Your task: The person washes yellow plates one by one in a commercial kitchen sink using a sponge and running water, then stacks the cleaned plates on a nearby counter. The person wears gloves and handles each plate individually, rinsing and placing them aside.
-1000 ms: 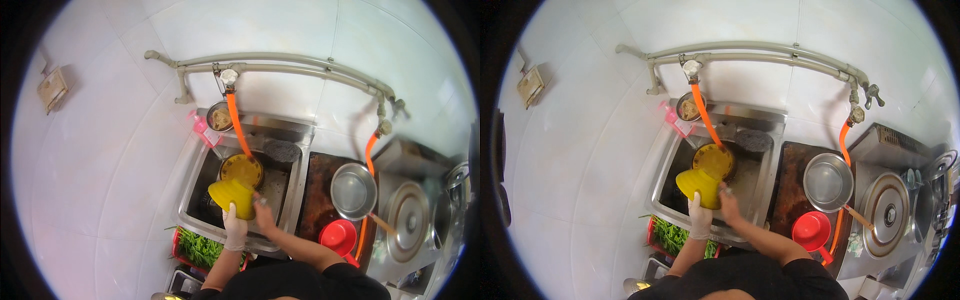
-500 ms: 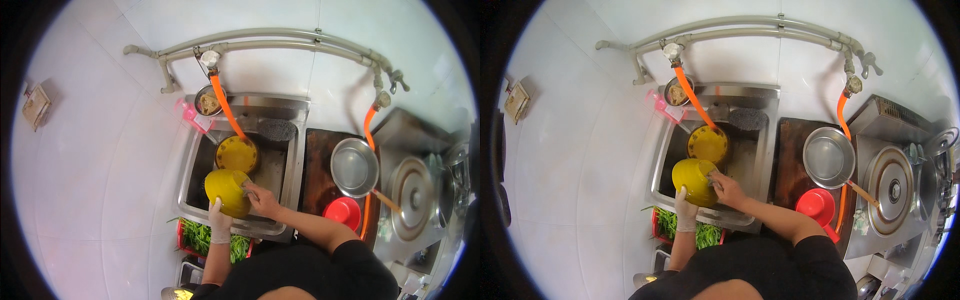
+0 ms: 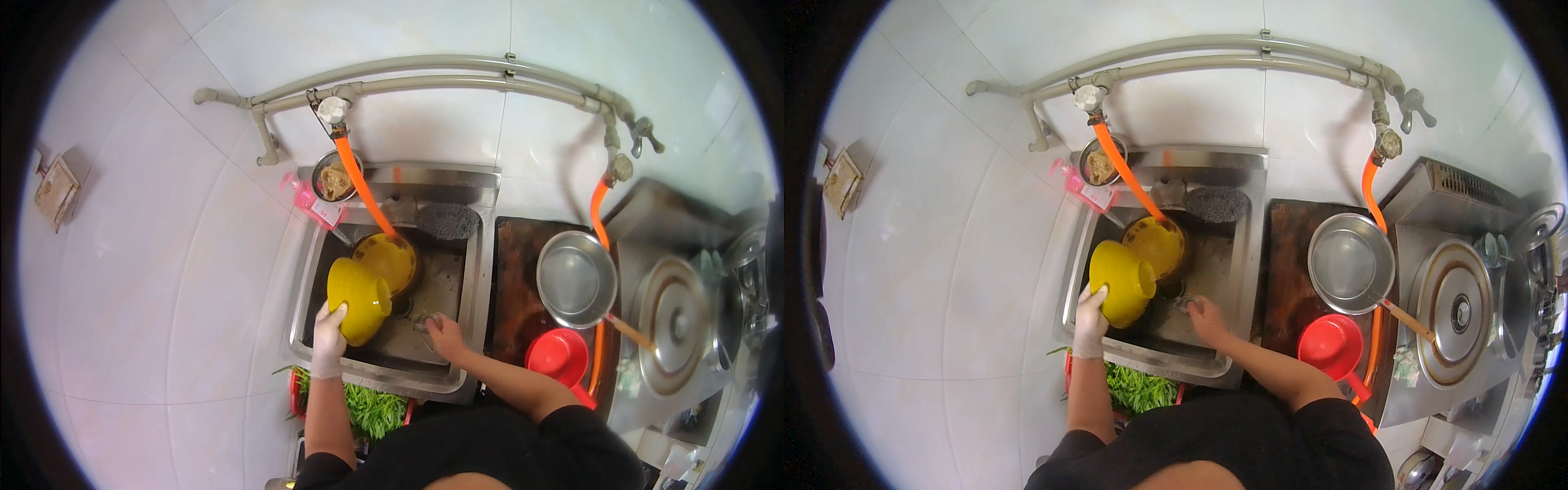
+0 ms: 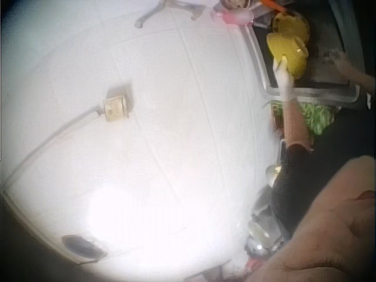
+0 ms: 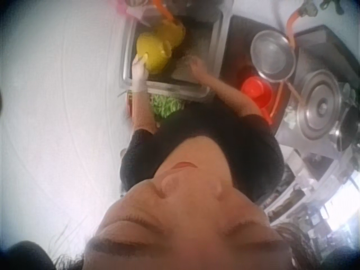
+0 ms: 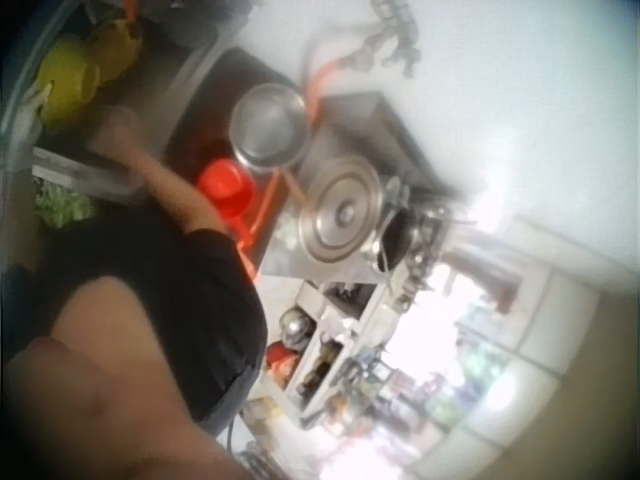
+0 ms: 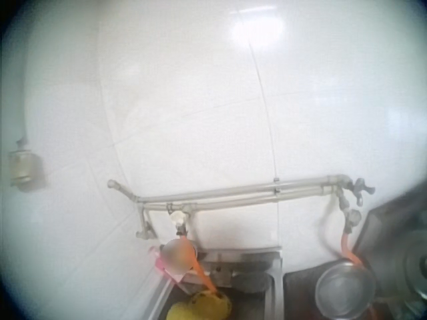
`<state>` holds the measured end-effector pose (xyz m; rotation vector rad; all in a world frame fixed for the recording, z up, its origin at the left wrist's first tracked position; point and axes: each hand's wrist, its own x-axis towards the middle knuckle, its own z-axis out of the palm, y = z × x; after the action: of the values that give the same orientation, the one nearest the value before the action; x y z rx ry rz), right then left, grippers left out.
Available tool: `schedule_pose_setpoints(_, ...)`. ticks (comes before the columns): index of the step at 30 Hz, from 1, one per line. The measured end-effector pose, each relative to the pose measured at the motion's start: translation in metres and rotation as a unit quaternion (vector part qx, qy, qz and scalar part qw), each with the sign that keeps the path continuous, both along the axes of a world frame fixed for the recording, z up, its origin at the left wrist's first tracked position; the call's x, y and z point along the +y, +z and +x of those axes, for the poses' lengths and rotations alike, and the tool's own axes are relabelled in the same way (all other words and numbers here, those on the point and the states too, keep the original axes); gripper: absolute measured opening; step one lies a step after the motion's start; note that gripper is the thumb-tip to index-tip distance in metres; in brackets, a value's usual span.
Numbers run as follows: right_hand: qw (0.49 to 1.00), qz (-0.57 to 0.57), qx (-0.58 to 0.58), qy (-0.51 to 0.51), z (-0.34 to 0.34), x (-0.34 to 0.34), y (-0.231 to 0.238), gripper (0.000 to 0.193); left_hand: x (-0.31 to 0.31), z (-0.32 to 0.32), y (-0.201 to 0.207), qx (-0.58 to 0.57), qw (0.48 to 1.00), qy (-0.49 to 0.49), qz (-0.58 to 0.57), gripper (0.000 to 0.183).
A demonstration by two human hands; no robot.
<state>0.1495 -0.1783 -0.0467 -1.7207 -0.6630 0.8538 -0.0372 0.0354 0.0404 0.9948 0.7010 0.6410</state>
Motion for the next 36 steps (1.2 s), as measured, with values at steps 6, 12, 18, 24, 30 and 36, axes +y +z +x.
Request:
schedule_pose_setpoints(6,0.996,-0.057,-0.050,-0.035,0.063,-0.013,-0.029,0.037,0.060,0.074,0.005,0.326,0.818,-0.228,0.415,0.029)
schedule_pose_setpoints(12,0.919,0.092,-0.382,0.038,0.164,0.013,-0.046,0.022,0.065,0.131,-0.040,0.510,0.531,-0.376,0.563,0.030)
schedule_pose_setpoints(18,0.833,-0.036,-0.528,0.160,0.147,0.013,-0.083,0.033,0.046,0.121,-0.101,0.523,0.509,-0.339,0.594,0.065)
schedule_pose_setpoints(24,0.903,-0.062,-0.384,0.182,0.019,0.030,-0.109,0.024,0.012,0.092,-0.132,0.459,0.721,-0.099,0.509,0.074)
schedule_pose_setpoints(30,0.990,-0.136,0.033,0.036,-0.015,0.064,-0.106,0.040,-0.024,0.037,-0.140,0.361,0.869,0.037,0.335,0.060)
schedule_pose_setpoints(36,0.974,-0.097,0.192,-0.073,-0.017,0.078,-0.077,0.044,-0.069,-0.005,-0.172,0.221,0.971,0.073,0.046,0.050)
